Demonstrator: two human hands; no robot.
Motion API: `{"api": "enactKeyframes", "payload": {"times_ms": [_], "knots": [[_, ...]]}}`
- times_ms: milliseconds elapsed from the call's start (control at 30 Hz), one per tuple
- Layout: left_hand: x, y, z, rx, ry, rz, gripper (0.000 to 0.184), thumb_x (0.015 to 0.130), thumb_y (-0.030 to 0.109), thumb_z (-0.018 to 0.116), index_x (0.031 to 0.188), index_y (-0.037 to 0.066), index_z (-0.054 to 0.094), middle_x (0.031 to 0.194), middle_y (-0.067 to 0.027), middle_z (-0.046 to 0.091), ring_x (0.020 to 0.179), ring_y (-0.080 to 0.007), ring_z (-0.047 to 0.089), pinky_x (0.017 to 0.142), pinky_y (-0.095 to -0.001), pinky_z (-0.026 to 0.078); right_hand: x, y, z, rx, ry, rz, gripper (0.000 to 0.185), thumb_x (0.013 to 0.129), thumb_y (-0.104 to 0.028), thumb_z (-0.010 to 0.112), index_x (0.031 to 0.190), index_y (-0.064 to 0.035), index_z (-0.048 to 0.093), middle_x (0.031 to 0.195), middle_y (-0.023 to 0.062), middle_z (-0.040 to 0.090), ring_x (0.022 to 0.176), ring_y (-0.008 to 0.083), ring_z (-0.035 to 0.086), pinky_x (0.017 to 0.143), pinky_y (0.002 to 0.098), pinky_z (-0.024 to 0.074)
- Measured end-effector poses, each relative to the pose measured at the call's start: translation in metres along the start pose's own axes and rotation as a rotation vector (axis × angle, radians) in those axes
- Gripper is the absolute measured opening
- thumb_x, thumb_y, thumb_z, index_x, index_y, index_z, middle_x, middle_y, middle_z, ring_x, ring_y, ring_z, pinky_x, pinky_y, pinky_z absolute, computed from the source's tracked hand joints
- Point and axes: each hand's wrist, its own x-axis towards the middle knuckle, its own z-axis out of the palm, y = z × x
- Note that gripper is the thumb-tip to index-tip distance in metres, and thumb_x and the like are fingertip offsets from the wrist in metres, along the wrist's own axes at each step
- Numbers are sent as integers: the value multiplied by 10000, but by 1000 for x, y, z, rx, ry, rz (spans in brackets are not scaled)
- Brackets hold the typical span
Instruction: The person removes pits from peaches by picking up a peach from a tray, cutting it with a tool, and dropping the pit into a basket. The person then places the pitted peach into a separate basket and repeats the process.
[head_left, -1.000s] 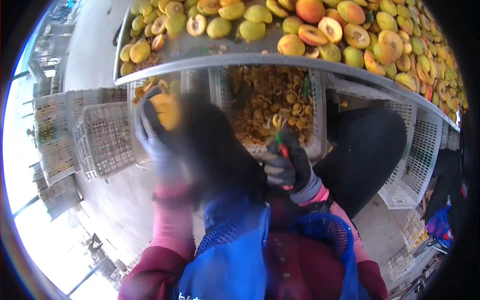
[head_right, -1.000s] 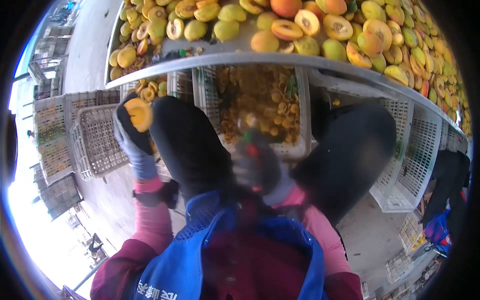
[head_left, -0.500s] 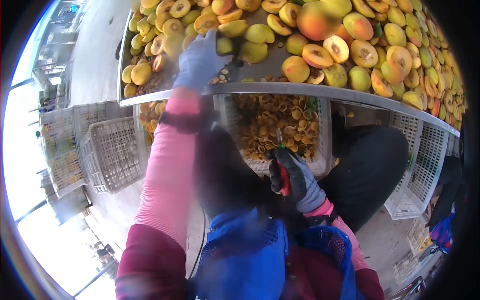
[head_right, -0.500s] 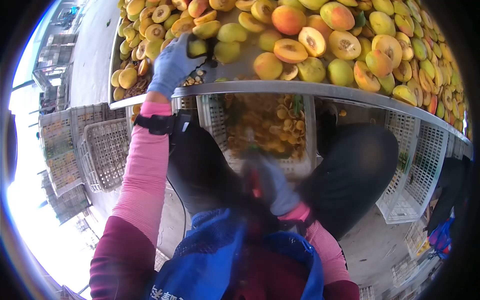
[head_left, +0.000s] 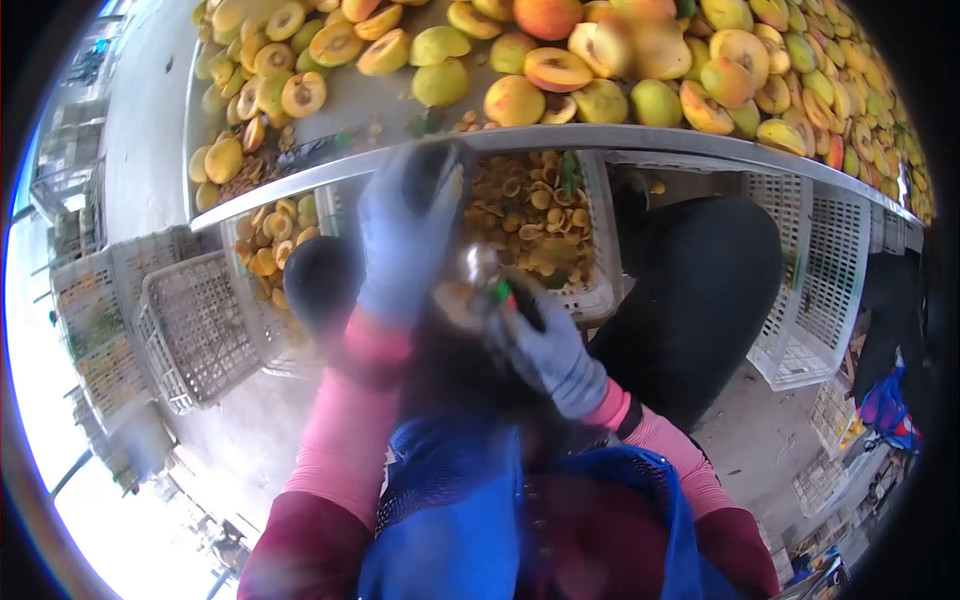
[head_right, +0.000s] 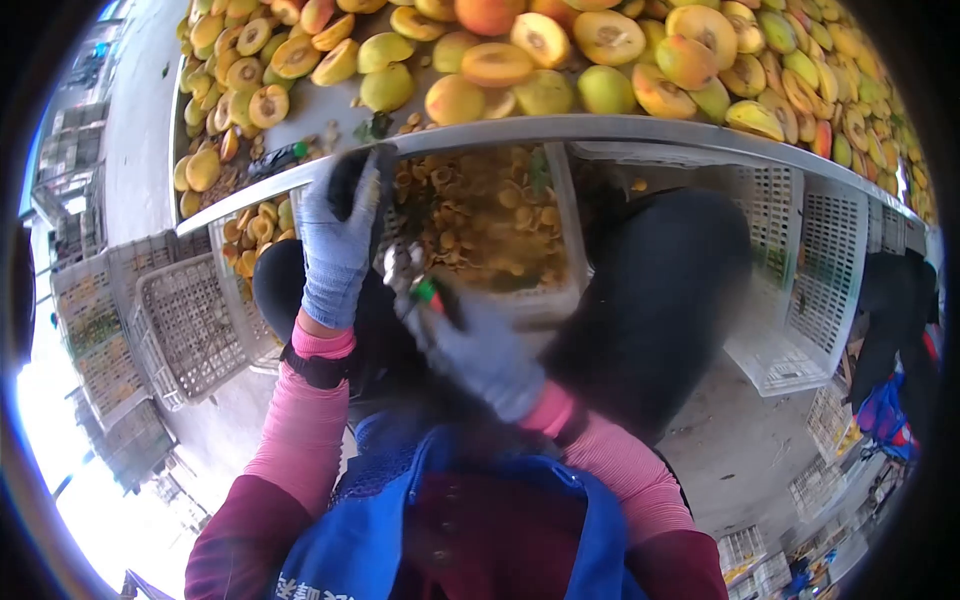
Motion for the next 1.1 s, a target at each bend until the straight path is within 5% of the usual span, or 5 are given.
{"api": "enactKeyframes", "payload": {"times_ms": [67,200,333,433,1100], "knots": [[-2,7,10,456,-300,-3,220,798,279,666,858,67,666,790,-117,632,762,-249,633,671,-347,488,-11,-8,12,26,-7,-32,122,919,-49,500,1040,-60,485,895,12,534,775,52,516,664,171,443],[-36,-63,88,731,-946,-62,400,788,392,640,1071,111,617,795,-152,640,775,-310,640,695,-424,509,-11,-14,9,7,43,-43,142,909,-41,523,1039,-57,468,920,18,531,772,65,522,667,194,442],[-125,-179,168,758,-689,22,486,727,418,672,1117,138,592,1013,-142,585,836,-337,623,698,-453,513,-3,-13,-11,-510,44,-89,324,896,-37,528,1198,-31,410,1007,58,509,808,106,525,696,255,442],[-127,-178,165,747,-697,26,404,826,377,586,1169,172,527,1066,-151,573,898,-328,624,740,-460,501,3,-18,-11,-366,115,-227,67,919,-135,543,894,-79,517,650,-24,459,539,41,430,481,212,360],[-102,-152,166,828,-904,-168,378,850,326,580,1167,142,486,1113,-192,560,890,-345,633,714,-501,493,11,-19,-19,-20,222,61,97,942,-163,515,1000,-89,494,662,-20,477,507,59,448,412,205,392]]}}
